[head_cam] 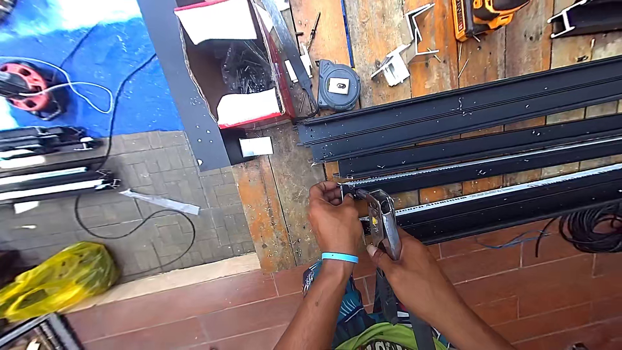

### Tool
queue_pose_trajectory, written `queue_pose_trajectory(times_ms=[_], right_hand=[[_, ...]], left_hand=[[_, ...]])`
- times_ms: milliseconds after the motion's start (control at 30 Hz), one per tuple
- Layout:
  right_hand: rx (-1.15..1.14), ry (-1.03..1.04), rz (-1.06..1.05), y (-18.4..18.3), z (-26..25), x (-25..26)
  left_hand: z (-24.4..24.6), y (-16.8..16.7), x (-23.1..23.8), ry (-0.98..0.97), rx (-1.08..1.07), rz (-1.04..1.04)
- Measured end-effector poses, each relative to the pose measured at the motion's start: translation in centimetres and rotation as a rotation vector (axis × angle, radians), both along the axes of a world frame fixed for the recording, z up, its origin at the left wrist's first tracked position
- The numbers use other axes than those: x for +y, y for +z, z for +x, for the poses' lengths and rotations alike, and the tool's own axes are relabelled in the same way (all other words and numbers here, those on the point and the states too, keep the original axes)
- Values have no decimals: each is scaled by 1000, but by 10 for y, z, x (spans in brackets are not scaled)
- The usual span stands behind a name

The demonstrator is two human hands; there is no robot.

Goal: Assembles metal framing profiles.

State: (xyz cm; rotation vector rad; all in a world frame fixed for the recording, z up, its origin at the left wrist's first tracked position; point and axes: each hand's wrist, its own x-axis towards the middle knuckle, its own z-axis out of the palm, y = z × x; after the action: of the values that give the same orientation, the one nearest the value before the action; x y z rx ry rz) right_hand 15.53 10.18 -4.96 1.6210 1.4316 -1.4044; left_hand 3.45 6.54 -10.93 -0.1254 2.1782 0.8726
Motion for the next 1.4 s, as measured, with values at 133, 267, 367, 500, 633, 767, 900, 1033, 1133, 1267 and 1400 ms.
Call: queue_pose_trajectory(times_ms=[133, 267, 367, 500, 633, 767, 900, 1033, 1133, 1267, 1400], right_hand=[[-117, 167, 45, 7, -12, 6], [-251, 349, 12, 13, -27, 21], [-309, 439, -47, 17, -36, 33], [-299, 428, -99, 16, -35, 41], [-268, 356, -74, 17, -27, 36], [-304, 425, -50, 16, -31, 36], [-368, 527, -80, 18, -40, 45], [-386, 639, -94, 13, -37, 55], [-311, 565, -191, 8, -28, 68], [-325, 571, -150, 10, -28, 63], [-276, 460, -88, 12, -20, 55]], left_hand=[[0, -1, 1, 16, -7, -3], [-2, -1, 0, -49, 0, -27], [-3, 1, -1, -84, 7, -28], [-4, 2, -3, -41, -22, -9], [-6, 4, -3, 7, -126, 22], [-9, 4, -4, 43, -185, 40], [-12, 6, -4, 39, -215, 45], [-10, 4, -5, 27, -213, 61], [-11, 5, -5, 48, -240, 83], [-12, 5, -8, 76, -285, 120], [-17, 6, -11, 55, -366, 185]])
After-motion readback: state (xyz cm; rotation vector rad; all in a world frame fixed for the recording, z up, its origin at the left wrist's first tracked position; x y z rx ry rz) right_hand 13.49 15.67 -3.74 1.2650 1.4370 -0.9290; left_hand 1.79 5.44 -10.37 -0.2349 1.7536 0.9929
